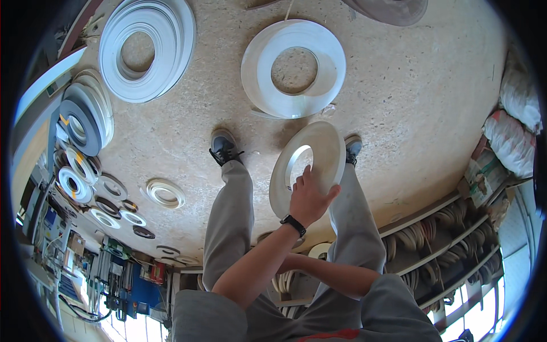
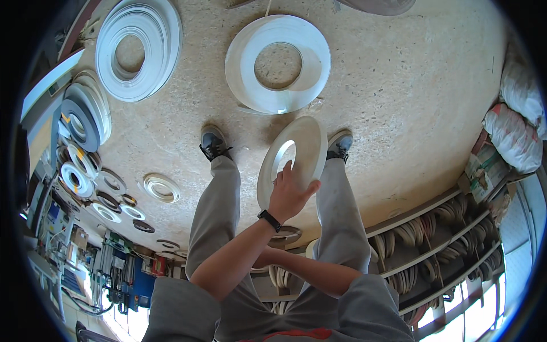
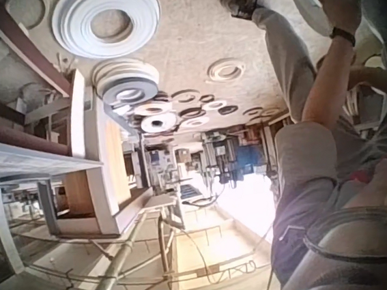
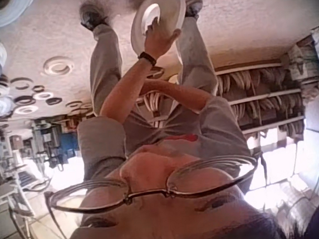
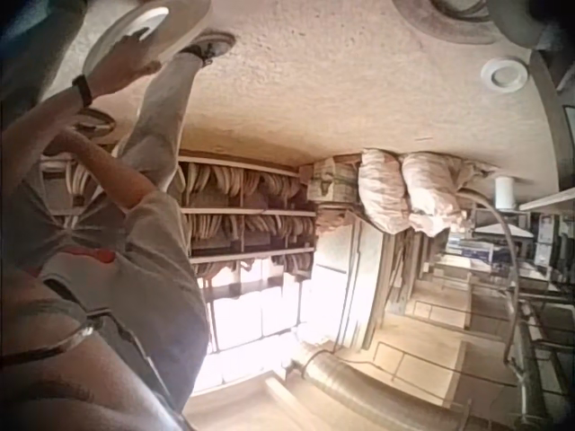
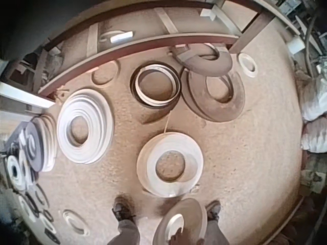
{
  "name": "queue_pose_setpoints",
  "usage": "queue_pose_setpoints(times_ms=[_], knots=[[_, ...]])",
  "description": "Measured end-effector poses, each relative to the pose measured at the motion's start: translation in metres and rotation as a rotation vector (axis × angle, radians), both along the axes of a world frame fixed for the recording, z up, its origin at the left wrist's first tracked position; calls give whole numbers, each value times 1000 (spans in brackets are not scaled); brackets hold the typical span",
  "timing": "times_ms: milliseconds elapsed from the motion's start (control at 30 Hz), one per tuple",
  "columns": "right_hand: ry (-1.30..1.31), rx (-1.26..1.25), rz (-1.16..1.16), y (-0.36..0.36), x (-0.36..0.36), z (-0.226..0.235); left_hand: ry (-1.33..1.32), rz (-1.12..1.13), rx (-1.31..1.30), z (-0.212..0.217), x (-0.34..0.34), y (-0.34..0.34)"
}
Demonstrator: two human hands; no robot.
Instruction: The person selects an edge banding tape roll, mounts it onto an edge banding machine turntable, and feeds the tape into the machine. After operating the machine's control panel, the person feeds a wooden panel into the edge banding machine.
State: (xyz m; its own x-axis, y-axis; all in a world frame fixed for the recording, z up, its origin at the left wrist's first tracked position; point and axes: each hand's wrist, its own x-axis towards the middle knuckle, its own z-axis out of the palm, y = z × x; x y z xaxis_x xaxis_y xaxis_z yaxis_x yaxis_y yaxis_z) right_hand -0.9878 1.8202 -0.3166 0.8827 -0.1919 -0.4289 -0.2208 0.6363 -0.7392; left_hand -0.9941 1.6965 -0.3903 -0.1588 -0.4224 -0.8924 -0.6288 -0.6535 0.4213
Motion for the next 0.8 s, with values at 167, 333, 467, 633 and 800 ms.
queue_pose_setpoints(times_ms=[167,333,467,633,800], knots=[[22,-116,-286,51,2,-12,-57,-102,-97,10,-16,-12],[2,43,-36,-28,16,2,-131,-102,-162,-2,10,-8],[59,80,-54,-30,5,9,-98,-14,-107,-16,18,-32],[143,119,-128,-25,-5,17,-68,279,216,-20,50,-75],[161,150,-69,-45,-22,31,56,412,278,-35,79,-83]])
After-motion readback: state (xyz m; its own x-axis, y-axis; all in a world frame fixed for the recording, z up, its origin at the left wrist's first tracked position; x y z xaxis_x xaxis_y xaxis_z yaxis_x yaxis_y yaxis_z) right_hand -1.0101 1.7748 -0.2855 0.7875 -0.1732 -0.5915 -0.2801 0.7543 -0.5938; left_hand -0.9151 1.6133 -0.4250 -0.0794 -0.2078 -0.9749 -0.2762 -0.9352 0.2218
